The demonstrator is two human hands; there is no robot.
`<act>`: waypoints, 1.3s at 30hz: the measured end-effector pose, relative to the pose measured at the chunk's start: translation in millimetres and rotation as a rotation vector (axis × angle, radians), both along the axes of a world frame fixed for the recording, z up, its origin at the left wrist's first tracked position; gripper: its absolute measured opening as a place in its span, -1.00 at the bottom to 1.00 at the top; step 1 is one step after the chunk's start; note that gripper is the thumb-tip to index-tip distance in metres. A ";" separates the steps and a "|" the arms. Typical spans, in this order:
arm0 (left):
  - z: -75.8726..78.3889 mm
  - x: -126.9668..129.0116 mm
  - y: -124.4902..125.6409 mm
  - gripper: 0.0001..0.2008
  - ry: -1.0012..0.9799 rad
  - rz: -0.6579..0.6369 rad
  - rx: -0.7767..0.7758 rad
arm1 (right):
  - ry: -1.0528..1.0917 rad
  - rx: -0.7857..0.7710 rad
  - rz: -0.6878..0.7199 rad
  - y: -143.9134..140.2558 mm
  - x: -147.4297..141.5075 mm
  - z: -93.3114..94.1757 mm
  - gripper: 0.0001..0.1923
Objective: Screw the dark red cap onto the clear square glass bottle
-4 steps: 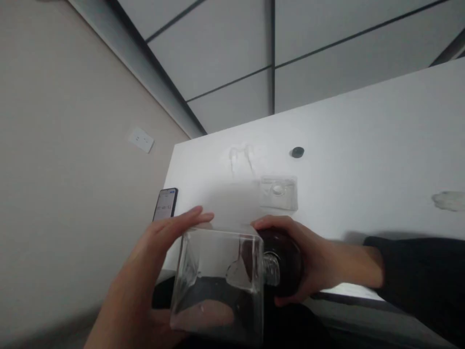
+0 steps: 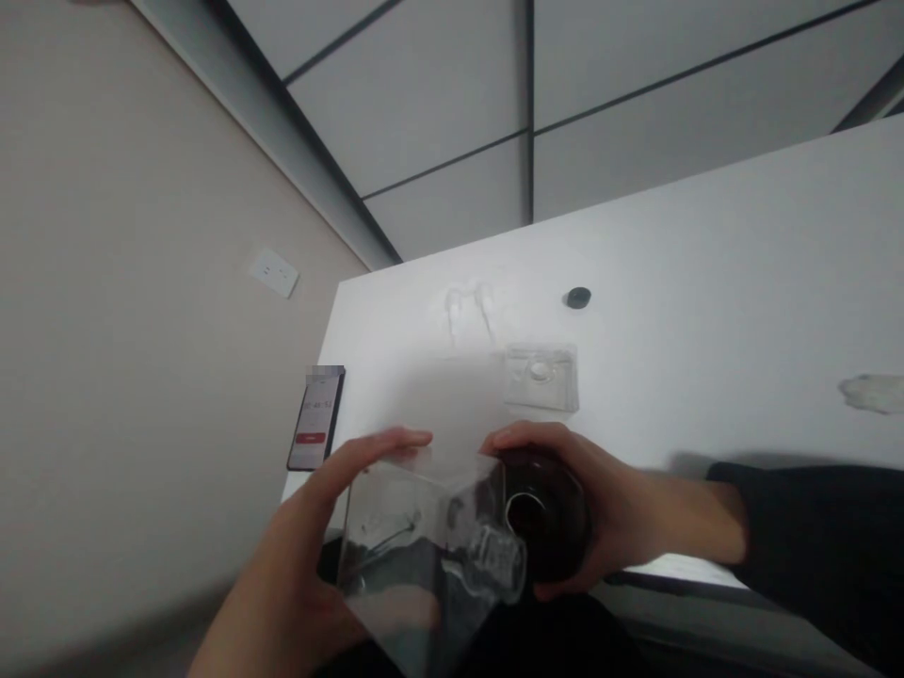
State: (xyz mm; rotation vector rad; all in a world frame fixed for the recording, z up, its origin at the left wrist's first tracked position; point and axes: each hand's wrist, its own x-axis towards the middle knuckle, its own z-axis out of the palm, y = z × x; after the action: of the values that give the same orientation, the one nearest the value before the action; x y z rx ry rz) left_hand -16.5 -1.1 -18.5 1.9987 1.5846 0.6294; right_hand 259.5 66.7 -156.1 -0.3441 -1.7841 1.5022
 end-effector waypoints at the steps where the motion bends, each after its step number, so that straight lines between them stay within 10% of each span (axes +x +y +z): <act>1: -4.0 -2.0 1.8 -0.20 -0.059 -0.031 -0.033 | 0.003 0.003 0.001 -0.1 0.0 -0.6 0.01; 7: -43.4 -6.6 34.7 -0.34 -0.192 0.064 -0.197 | 0.025 -0.017 0.033 0.1 -0.9 -1.3 -0.03; 14: -98.8 -19.6 66.7 -0.36 0.121 0.085 -0.108 | -0.005 -0.013 0.022 2.9 -4.8 3.5 -0.04; 17: -92.0 -23.3 61.2 -0.17 0.239 0.046 -0.030 | 0.030 0.021 -0.001 3.8 -9.4 -0.6 -0.03; 22: -34.8 1.0 57.7 -0.26 0.309 0.079 0.217 | 0.045 0.081 -0.026 5.0 -12.3 -5.3 0.05; 26: -5.8 47.0 90.5 -0.31 0.383 -0.278 0.140 | -0.005 0.074 0.005 5.8 -9.6 -2.2 0.00; 32: -23.9 96.2 139.2 -0.21 0.538 -0.571 0.031 | 0.015 0.145 0.015 9.0 -15.9 -8.1 0.07; 39: -32.4 97.1 147.1 -0.33 0.534 -0.498 -0.046 | -0.012 0.139 0.021 11.5 -15.6 -2.1 0.03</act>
State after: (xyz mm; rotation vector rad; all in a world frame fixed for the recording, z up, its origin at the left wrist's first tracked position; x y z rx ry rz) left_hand 80.6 146.1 -50.8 2.5279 1.2505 -0.1455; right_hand 243.8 78.2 -158.3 -0.2662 -1.8954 1.3847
